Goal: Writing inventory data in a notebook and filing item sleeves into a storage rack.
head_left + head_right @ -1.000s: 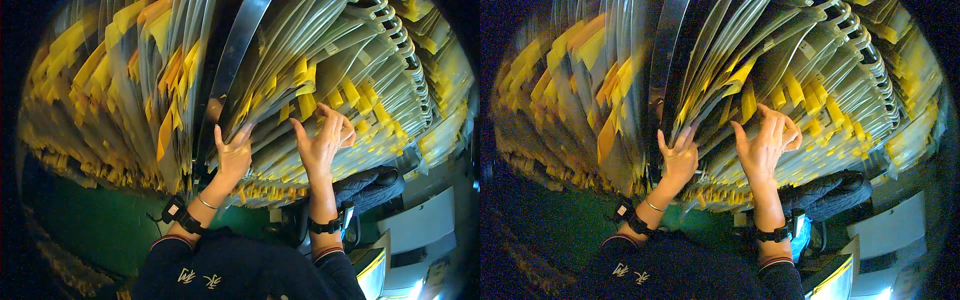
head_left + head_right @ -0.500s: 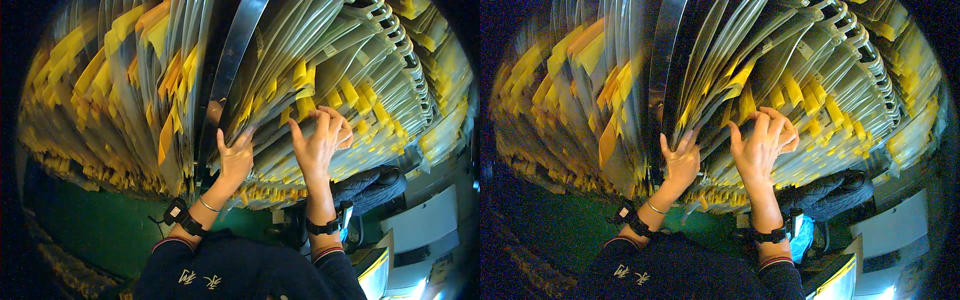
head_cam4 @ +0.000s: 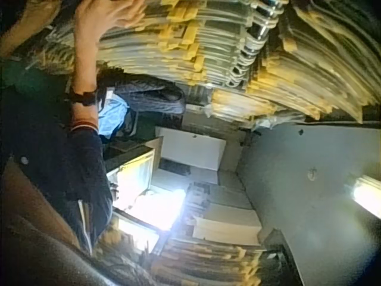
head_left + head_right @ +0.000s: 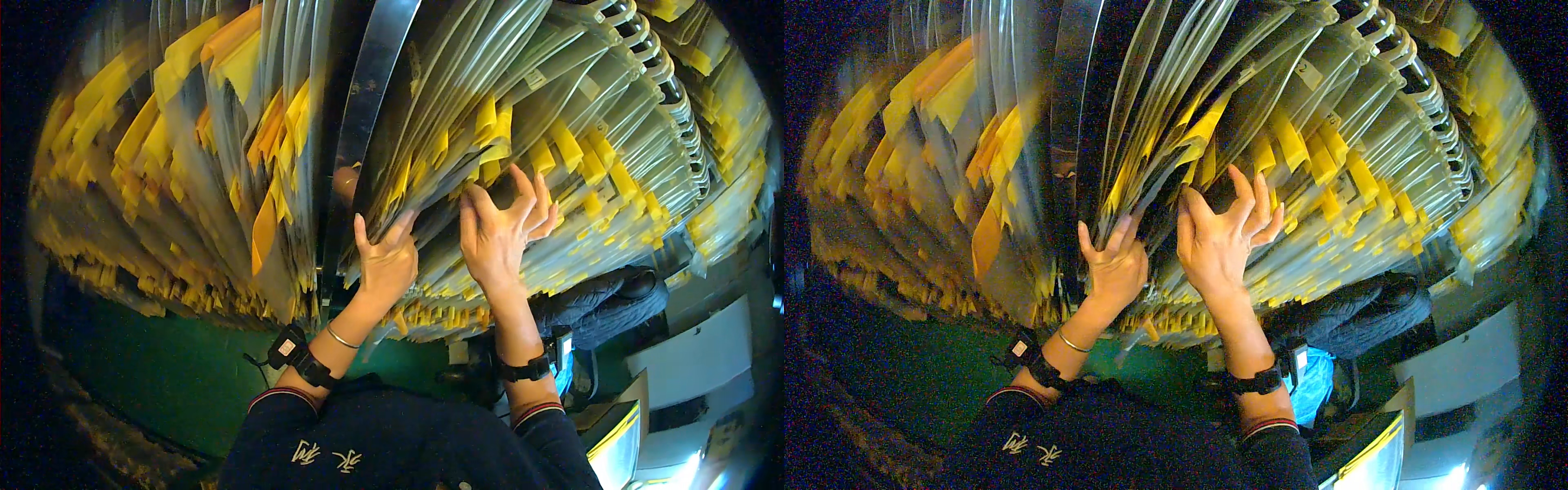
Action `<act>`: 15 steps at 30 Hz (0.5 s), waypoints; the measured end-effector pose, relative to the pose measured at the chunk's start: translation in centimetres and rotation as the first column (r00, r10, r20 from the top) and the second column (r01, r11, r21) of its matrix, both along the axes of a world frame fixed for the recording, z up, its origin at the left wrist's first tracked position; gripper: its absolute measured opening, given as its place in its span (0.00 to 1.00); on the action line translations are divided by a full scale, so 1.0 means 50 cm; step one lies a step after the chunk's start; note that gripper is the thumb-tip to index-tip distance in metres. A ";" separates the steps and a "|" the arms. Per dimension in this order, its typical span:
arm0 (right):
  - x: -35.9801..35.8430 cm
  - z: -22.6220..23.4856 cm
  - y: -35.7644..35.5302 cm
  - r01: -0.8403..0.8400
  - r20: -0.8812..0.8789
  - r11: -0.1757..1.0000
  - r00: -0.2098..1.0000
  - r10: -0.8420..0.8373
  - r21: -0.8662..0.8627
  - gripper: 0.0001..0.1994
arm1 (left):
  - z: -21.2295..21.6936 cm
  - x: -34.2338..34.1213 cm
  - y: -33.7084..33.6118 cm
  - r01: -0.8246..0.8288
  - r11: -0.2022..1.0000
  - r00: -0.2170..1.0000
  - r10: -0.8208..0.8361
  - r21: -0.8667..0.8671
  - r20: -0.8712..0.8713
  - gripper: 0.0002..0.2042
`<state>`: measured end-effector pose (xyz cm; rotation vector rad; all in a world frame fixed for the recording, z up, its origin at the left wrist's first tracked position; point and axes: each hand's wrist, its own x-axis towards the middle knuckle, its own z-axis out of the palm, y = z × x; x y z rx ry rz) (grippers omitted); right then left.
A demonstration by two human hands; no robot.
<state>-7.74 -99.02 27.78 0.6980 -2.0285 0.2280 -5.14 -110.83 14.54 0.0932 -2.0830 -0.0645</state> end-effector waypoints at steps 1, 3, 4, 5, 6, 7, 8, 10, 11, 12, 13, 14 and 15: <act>-0.004 -0.005 -0.002 0.002 0.001 1.000 1.000 -0.002 -0.002 0.09 | 0.001 0.001 0.001 0.004 1.000 1.000 -0.004 0.000 0.002 0.07; -0.009 -0.011 -0.006 0.012 -0.024 0.998 1.000 -0.013 -0.054 0.11 | 0.002 0.001 0.003 0.019 1.000 1.000 -0.019 0.010 0.004 0.07; -0.009 -0.014 -0.008 0.012 -0.023 0.998 1.000 -0.013 -0.055 0.11 | 0.002 0.002 0.003 0.032 0.999 0.999 -0.032 0.021 0.005 0.08; -0.009 -0.017 -0.010 0.017 -0.024 0.998 1.000 -0.019 -0.068 0.13 | 0.001 0.001 0.003 0.030 0.999 1.000 -0.030 0.021 0.007 0.08; -0.010 -0.021 -0.012 0.023 -0.024 0.997 0.999 -0.025 -0.080 0.16 | -0.001 -0.001 0.002 0.039 0.999 0.999 -0.039 0.029 -0.011 0.08; -0.012 -0.025 -0.012 0.020 -0.022 0.997 1.000 -0.022 -0.079 0.16 | -0.002 -0.002 0.001 0.048 0.998 0.998 -0.047 0.038 -0.029 0.09; -0.015 -0.030 -0.010 0.043 -0.005 0.996 0.999 -0.043 -0.078 0.18 | 0.000 -0.002 0.002 0.048 0.998 0.999 -0.047 0.039 -0.026 0.09; -0.022 -0.040 -0.008 0.064 0.014 0.995 0.998 -0.064 -0.075 0.21 | 0.008 0.003 0.003 0.091 0.988 0.996 -0.092 0.121 0.004 0.10; -0.024 -0.042 -0.005 0.062 0.020 0.993 0.998 -0.060 -0.100 0.24 | 0.016 0.006 0.005 0.093 0.988 0.996 -0.094 0.122 0.004 0.10; -0.026 -0.044 -0.002 0.060 0.026 0.990 0.998 -0.057 -0.125 0.26 | 0.024 0.009 0.008 0.095 0.987 0.995 -0.096 0.130 0.003 0.11; -0.028 -0.045 0.002 0.063 0.025 0.990 0.998 -0.061 -0.124 0.26 | 0.029 0.010 0.010 0.097 0.986 0.995 -0.098 0.138 0.003 0.12; -0.030 -0.049 0.000 0.060 0.011 0.992 0.998 -0.059 -0.111 0.27 | 0.024 0.008 0.007 0.091 0.986 0.996 -0.093 0.138 0.006 0.12; -0.031 -0.054 -0.002 0.058 -0.004 0.993 0.998 -0.059 -0.099 0.27 | 0.016 0.002 0.004 0.059 0.991 0.998 -0.055 0.124 -0.034 0.13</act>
